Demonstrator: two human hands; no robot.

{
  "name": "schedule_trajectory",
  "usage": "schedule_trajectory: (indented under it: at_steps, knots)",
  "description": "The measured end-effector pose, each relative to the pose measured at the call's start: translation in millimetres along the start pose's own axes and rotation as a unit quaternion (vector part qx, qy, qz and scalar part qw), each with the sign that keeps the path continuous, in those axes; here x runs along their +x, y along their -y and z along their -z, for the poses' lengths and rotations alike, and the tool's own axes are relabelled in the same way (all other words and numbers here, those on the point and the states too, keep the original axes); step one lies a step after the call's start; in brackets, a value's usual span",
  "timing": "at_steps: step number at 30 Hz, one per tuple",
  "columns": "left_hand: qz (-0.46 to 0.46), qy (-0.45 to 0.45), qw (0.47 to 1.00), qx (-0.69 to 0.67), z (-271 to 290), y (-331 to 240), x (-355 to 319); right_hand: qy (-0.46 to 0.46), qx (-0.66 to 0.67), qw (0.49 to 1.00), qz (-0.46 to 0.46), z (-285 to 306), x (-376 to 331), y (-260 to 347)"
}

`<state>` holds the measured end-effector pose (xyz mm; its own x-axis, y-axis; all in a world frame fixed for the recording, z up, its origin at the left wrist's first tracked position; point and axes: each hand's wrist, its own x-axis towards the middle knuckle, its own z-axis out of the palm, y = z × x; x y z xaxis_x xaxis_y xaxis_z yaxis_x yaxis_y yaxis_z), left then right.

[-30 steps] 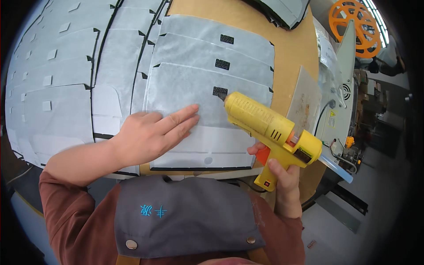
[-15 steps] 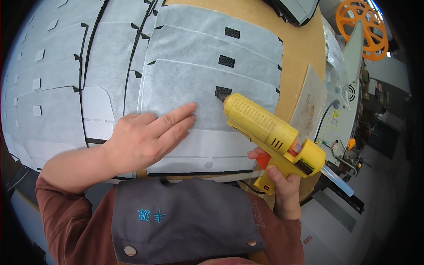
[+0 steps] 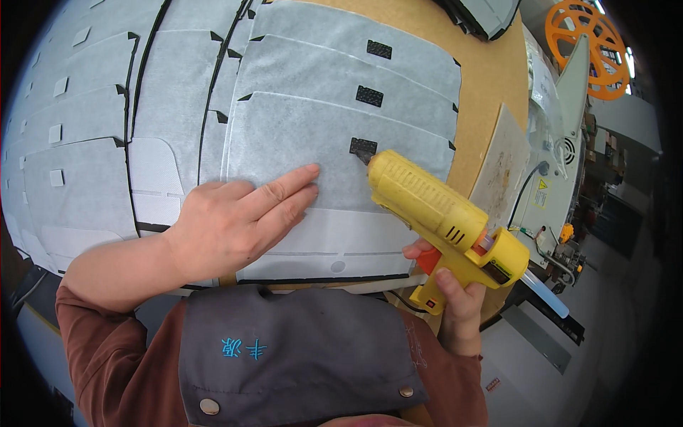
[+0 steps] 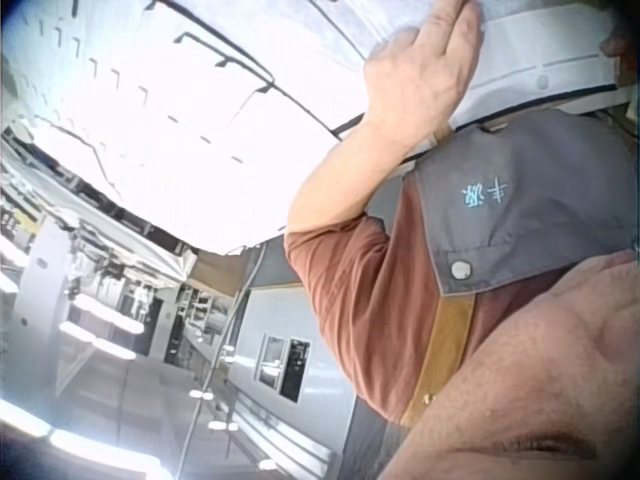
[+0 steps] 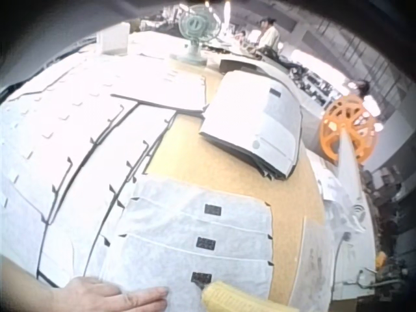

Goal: The person uses a yellow hot glue gun to apply glue to small black rectangular patches on light gray fabric pieces. They then press white rectangular pads onto the glued areas. The person repeatedly picks up fabric pieces, applies glue, and attaches pads in a repetitive assembly process on a workbench.

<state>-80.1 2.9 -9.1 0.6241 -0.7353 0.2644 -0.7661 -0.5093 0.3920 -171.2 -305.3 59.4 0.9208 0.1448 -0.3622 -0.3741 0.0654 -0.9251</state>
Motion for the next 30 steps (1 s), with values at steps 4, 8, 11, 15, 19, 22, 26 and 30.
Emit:
schedule_trajectory:
  at_steps: [4, 8, 11, 15, 19, 22, 26, 30]
  knots:
    - [-0.001, 0.003, 1.000, 0.000, 1.0, 0.2, 0.8, -0.003, -0.013, 1.000, 0.011, 3.0, -3.0, -2.1]
    - [0.000, 0.005, 1.000, -0.001, 1.5, -0.2, 1.0, -0.019, -0.005, 1.000, -0.001, -2.4, 0.4, -0.7]
    - [-0.001, 0.006, 1.000, -0.003, 1.2, 0.2, 0.7, -0.017, -0.020, 1.000, 0.004, 0.3, 0.1, -2.0]
    - [-0.001, 0.008, 1.000, -0.004, 1.6, 0.2, 1.4, -0.023, -0.014, 1.000, 0.013, 2.4, -0.2, -5.4]
    - [0.001, 0.009, 1.000, -0.003, 1.4, -0.5, 1.4, -0.038, 0.003, 0.999, 0.008, -5.4, 4.7, -4.3]
    - [0.000, 0.010, 1.000, 0.000, 1.9, -0.4, 1.8, -0.036, 0.004, 0.999, 0.014, -5.1, 6.8, -7.2]
    - [-0.001, 0.013, 1.000, 0.001, 2.0, -0.1, 1.4, -0.038, 0.009, 0.999, 0.010, -4.5, 7.6, -7.8]
    - [0.000, 0.014, 1.000, 0.000, 2.3, -0.3, 1.6, -0.045, 0.020, 0.999, 0.010, -5.0, 7.4, -8.7]
